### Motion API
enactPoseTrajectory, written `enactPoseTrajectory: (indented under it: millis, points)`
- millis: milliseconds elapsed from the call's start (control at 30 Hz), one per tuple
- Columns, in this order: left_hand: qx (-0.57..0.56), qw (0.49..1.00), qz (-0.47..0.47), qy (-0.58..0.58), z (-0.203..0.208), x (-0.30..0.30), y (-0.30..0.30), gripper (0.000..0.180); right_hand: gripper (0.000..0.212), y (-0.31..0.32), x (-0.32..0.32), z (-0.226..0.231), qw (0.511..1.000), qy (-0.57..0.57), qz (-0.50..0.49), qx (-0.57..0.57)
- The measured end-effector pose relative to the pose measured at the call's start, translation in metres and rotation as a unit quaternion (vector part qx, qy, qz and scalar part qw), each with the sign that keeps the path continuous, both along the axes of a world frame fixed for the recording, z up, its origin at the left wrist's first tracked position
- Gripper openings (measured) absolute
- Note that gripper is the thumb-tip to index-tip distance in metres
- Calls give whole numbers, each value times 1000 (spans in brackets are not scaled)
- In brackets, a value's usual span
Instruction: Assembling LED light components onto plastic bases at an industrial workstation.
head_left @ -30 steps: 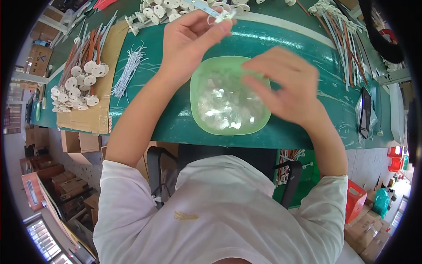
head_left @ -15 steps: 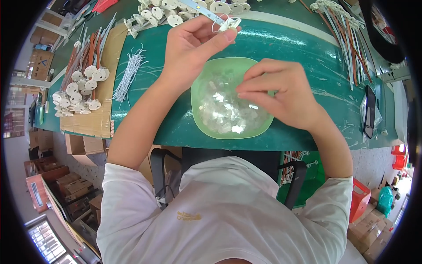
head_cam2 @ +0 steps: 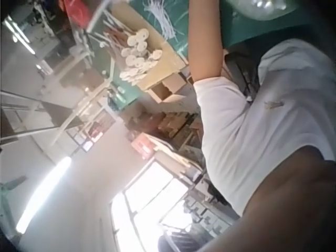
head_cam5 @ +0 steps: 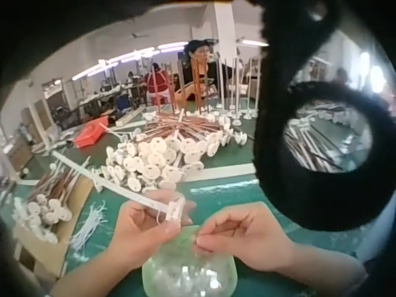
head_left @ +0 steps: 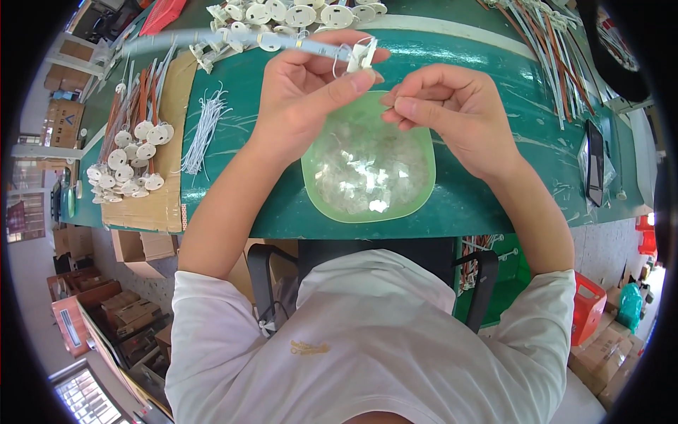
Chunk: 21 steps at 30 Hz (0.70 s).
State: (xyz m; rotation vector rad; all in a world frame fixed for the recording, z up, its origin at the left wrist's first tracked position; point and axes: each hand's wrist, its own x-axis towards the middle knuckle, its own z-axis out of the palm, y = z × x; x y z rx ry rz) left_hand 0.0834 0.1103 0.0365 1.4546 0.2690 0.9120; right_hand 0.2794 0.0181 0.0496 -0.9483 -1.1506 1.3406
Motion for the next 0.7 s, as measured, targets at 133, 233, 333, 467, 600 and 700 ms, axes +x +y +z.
enactPoseTrajectory:
  millis: [133, 233, 333, 467, 600, 700]
  points:
    - [-8, 1000, -12, 0, 1, 0, -3, 49, 9, -1, 3, 2, 995, -90, -19, 43]
    - [-10, 1000, -14, 6, 2, -2, -2, 49, 8, -3, 3, 3, 992, -116, -17, 47]
    - [-14, 1000, -19, 4, 1, -1, -2, 50, 8, -3, 4, 2, 993, -105, -13, 51]
    - [-30, 999, -44, 6, -1, -4, -1, 53, 9, -4, 4, 3, 992, -93, -48, 65]
    - [-95, 991, -63, -66, 0, 2, -8, 53, 9, -5, -1, 1, 987, -67, -91, 111]
    - [-103, 989, -85, -57, -2, 3, -12, 55, 10, -9, -4, 1, 977, -83, -114, 161]
